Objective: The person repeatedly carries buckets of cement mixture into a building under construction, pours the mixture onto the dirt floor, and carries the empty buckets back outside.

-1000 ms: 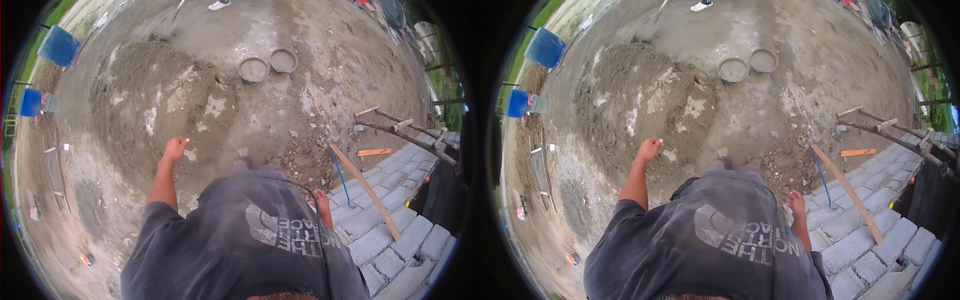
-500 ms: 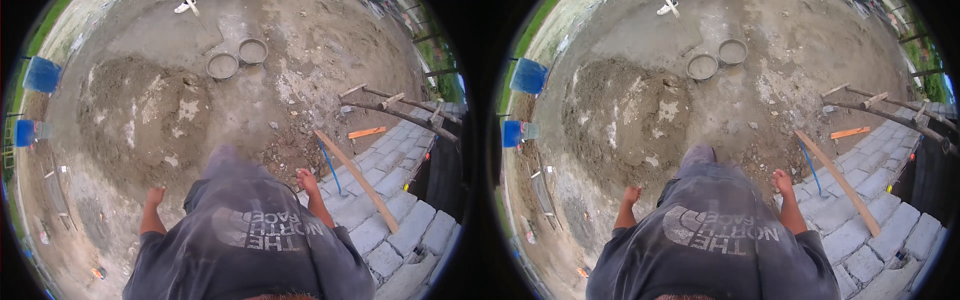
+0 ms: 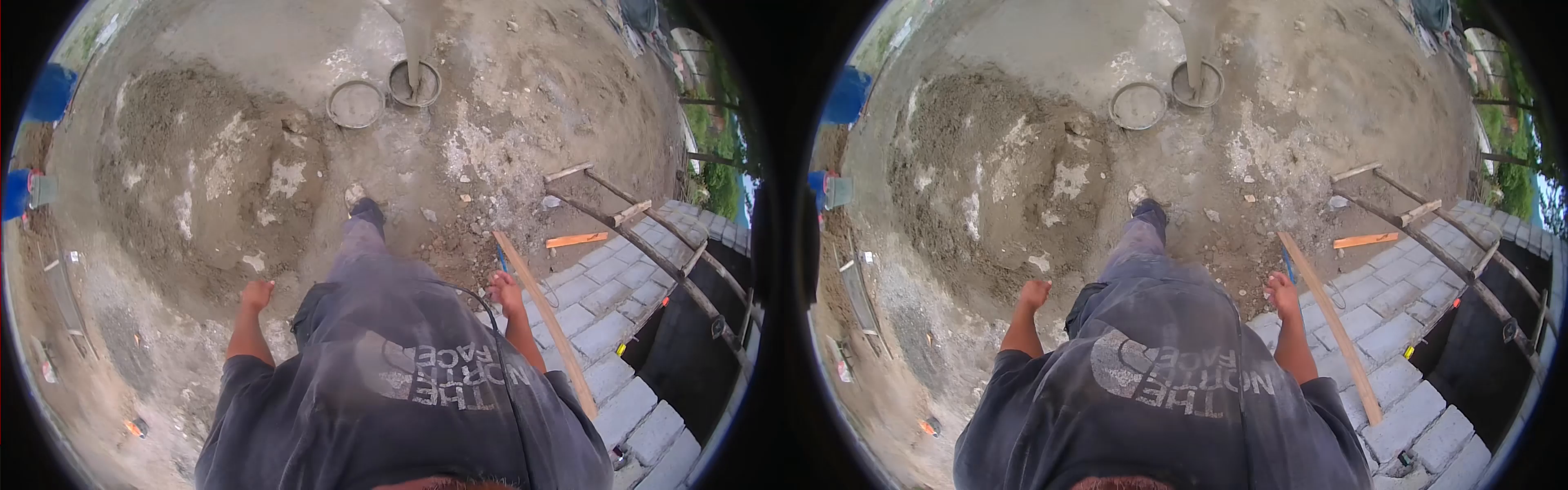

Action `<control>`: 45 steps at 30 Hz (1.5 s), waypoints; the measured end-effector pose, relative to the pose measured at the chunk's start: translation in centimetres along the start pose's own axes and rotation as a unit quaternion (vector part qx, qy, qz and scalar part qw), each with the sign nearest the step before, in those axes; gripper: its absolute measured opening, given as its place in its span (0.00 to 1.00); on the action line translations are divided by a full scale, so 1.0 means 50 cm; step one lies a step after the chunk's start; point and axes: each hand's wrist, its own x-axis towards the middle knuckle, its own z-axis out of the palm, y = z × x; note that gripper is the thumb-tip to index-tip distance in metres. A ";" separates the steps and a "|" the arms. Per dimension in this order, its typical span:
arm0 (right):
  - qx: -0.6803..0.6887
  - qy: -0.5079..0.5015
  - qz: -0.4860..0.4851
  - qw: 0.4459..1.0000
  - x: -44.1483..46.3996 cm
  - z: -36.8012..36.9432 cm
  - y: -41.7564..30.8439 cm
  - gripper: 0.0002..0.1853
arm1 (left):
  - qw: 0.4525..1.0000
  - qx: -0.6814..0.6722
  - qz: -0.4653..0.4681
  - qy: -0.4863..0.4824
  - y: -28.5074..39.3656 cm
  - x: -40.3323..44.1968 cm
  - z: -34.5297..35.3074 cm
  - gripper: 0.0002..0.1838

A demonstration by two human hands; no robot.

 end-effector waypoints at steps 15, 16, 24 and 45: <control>-0.381 0.045 -0.137 0.913 0.369 0.151 -0.376 0.15 | 0.989 -0.123 0.084 -0.001 0.556 0.487 -0.389 0.20; -0.442 0.062 -0.176 0.877 0.447 0.174 -0.415 0.14 | 0.991 -0.104 0.084 0.006 0.582 0.548 -0.371 0.21; -0.610 -0.049 -0.385 0.691 1.067 0.539 -0.672 0.23 | 0.995 -0.044 0.008 0.093 0.752 1.027 -0.213 0.28; -0.720 -0.171 -0.342 0.578 1.217 0.710 -0.877 0.14 | 0.997 0.053 0.046 0.018 0.761 1.310 -0.214 0.21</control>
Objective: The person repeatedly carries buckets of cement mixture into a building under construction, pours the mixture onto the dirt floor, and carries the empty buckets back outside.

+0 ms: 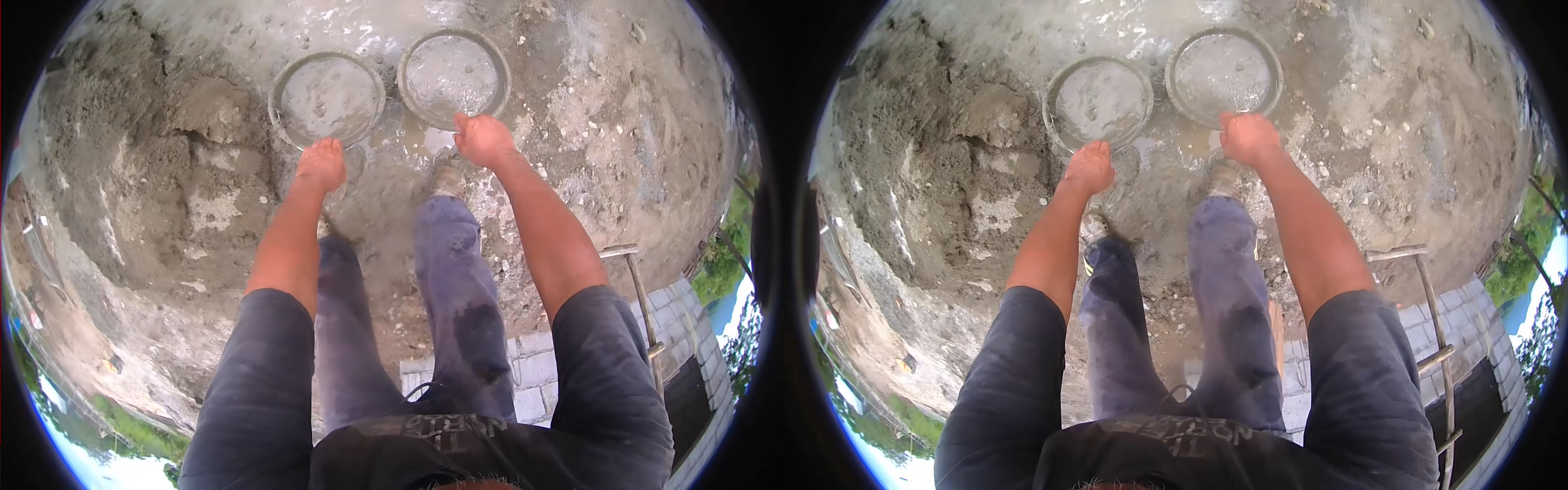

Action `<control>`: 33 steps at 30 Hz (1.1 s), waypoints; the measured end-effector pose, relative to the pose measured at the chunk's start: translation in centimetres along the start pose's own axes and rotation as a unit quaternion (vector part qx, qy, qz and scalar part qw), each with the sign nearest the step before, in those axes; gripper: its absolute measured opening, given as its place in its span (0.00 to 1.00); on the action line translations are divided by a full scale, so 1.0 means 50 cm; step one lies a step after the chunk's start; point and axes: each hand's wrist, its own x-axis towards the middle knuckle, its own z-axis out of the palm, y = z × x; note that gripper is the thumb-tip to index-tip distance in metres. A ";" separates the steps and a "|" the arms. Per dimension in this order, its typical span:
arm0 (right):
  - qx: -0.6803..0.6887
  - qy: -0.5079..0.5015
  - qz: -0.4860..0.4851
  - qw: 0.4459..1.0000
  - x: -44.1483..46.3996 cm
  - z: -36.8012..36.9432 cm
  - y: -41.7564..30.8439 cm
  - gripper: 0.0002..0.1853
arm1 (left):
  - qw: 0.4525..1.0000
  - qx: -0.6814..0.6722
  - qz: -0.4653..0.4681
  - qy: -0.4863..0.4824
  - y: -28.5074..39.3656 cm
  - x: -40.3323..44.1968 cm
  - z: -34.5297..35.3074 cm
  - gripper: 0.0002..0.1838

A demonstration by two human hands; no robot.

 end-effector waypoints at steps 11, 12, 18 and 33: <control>0.024 0.067 -0.018 0.997 -0.009 -0.029 0.045 0.09 | 0.999 -0.015 0.001 -0.043 -0.016 -0.044 -0.184 0.21; 0.030 0.055 -0.023 0.998 -0.020 -0.051 0.053 0.09 | 0.999 -0.019 0.006 -0.044 -0.028 -0.050 -0.190 0.21; 0.100 0.104 0.041 0.989 -0.266 0.066 0.057 0.10 | 0.993 0.017 0.053 -0.108 -0.107 -0.228 -0.193 0.20; 0.321 0.182 0.523 0.768 -1.347 0.546 -0.514 0.13 | 0.930 0.176 0.210 -0.245 -0.585 -0.801 0.022 0.28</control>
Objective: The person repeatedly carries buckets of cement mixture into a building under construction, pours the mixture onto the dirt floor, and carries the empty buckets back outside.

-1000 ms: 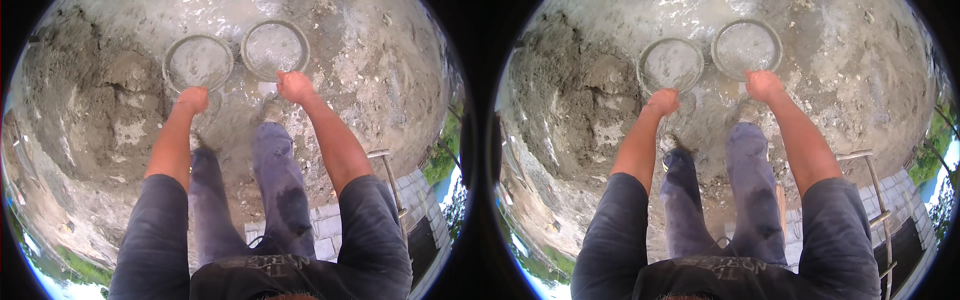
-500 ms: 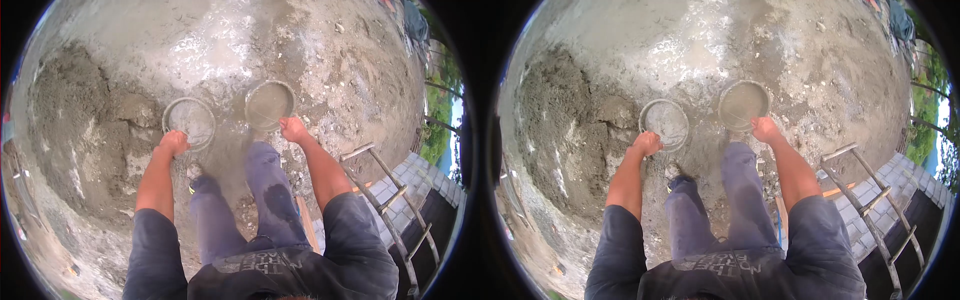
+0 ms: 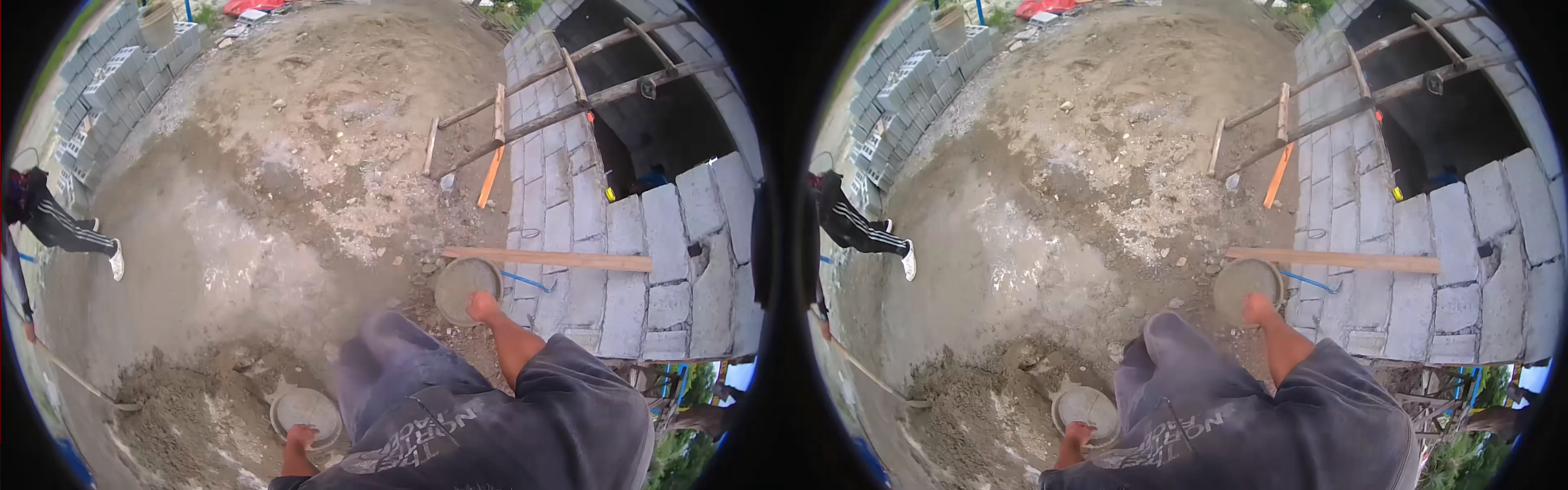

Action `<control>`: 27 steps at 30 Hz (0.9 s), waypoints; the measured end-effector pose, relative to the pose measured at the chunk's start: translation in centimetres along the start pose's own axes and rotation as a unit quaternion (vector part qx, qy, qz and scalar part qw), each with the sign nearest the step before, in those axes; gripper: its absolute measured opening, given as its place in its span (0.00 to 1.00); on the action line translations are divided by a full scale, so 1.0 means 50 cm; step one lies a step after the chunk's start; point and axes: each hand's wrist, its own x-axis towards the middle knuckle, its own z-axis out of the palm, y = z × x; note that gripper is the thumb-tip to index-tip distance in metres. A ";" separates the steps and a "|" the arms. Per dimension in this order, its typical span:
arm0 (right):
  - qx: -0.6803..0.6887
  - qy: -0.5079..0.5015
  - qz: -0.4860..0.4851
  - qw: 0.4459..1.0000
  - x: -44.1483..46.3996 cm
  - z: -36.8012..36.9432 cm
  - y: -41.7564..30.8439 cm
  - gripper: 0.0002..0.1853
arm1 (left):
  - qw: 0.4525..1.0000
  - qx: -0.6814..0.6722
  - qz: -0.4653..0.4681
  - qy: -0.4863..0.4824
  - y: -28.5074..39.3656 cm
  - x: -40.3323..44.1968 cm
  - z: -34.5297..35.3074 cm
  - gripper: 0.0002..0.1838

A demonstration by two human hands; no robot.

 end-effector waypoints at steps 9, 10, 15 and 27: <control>0.103 -0.040 0.121 0.986 -0.581 0.326 0.457 0.11 | 0.963 0.249 -0.031 -0.096 0.152 -0.354 0.034 0.18; 0.106 -0.046 0.109 0.987 -0.632 0.388 0.505 0.11 | 0.968 0.233 -0.055 -0.081 0.163 -0.371 0.048 0.18; 0.145 -0.117 0.156 0.970 -0.984 0.629 0.482 0.09 | 0.966 0.225 -0.123 -0.016 0.224 -0.412 0.063 0.15; 0.167 -0.199 0.225 0.939 -1.632 0.919 0.236 0.18 | 0.973 0.186 0.090 0.106 0.536 -0.300 0.131 0.16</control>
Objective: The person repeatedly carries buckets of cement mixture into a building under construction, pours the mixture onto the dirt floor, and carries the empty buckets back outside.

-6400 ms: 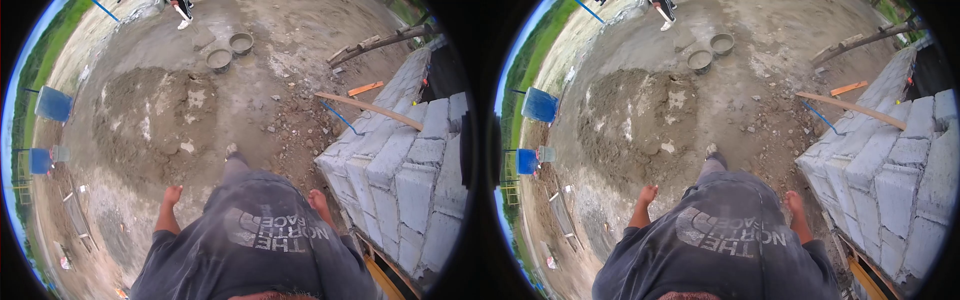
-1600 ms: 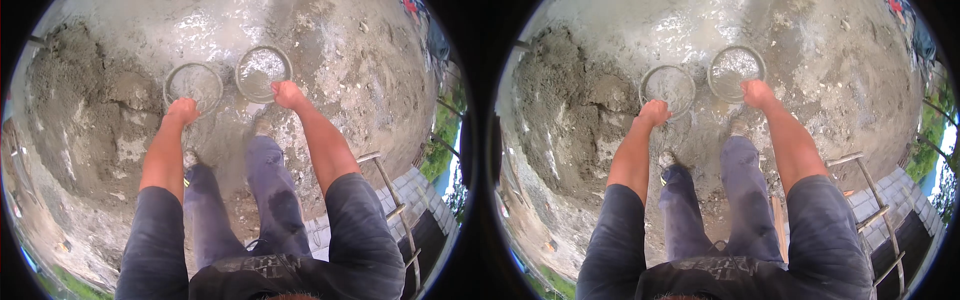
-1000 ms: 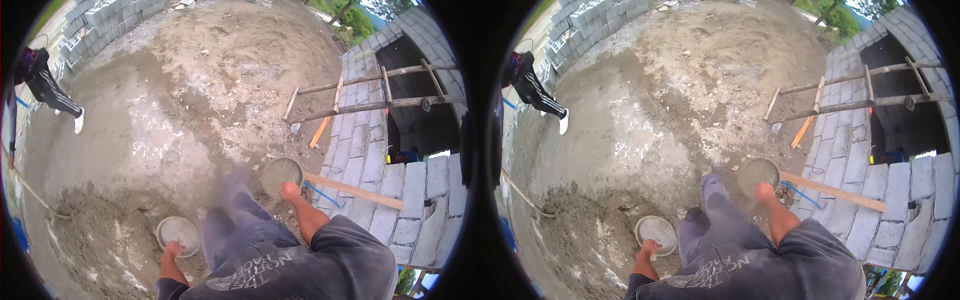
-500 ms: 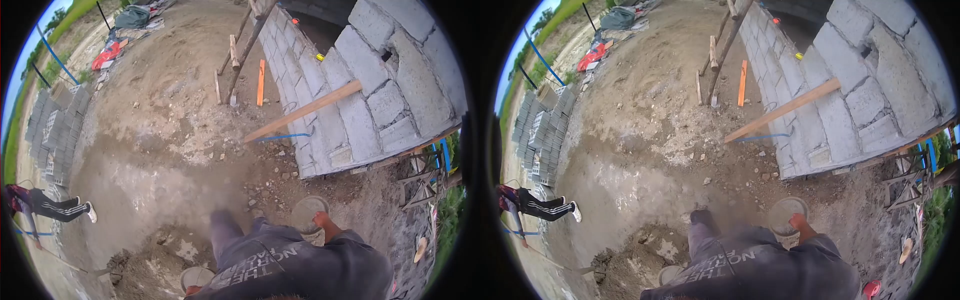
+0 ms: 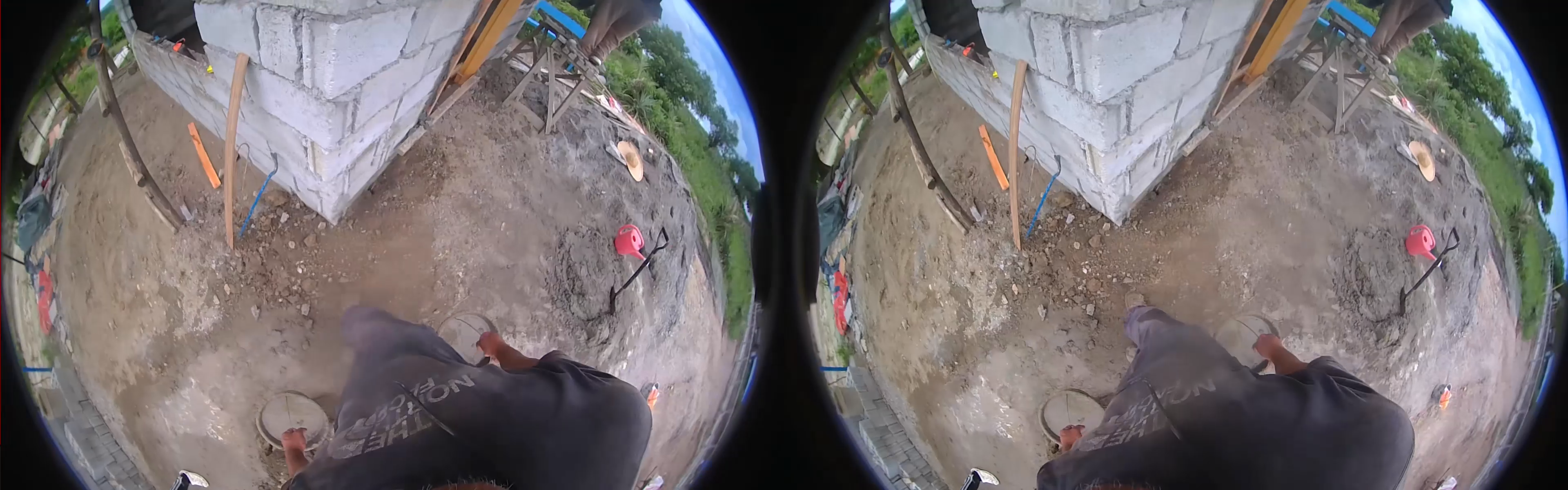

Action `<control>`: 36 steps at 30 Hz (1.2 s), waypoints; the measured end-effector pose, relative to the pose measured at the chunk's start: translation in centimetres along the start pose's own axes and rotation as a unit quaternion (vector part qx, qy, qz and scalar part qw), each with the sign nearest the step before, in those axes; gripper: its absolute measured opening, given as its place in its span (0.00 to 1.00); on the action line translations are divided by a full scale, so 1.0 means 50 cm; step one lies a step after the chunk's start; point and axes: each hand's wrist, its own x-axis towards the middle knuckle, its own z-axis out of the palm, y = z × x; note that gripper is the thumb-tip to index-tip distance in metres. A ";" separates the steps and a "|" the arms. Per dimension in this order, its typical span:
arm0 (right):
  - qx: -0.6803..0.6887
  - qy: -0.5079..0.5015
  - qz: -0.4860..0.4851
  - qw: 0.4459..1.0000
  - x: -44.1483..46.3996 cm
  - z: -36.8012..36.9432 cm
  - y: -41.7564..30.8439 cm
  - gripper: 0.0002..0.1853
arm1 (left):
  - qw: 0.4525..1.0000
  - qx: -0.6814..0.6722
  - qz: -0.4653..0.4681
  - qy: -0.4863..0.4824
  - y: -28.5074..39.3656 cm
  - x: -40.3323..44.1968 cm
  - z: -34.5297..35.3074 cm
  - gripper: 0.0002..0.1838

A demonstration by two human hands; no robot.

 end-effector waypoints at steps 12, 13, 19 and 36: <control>0.505 -0.108 0.297 0.803 -0.160 0.390 0.024 0.13 | 0.600 0.659 0.421 -0.169 0.544 0.203 -0.041 0.16; 0.445 -0.043 0.233 0.864 -0.182 0.422 0.051 0.12 | 0.603 0.663 0.404 -0.184 0.635 0.206 -0.016 0.16; 0.465 -0.049 0.313 0.827 -0.171 0.547 0.197 0.16 | 0.601 0.676 0.367 -0.217 1.129 0.186 0.194 0.16; 0.502 0.270 0.413 0.710 -0.200 0.093 0.738 0.05 | 0.586 0.575 0.531 -0.211 2.130 0.370 0.868 0.22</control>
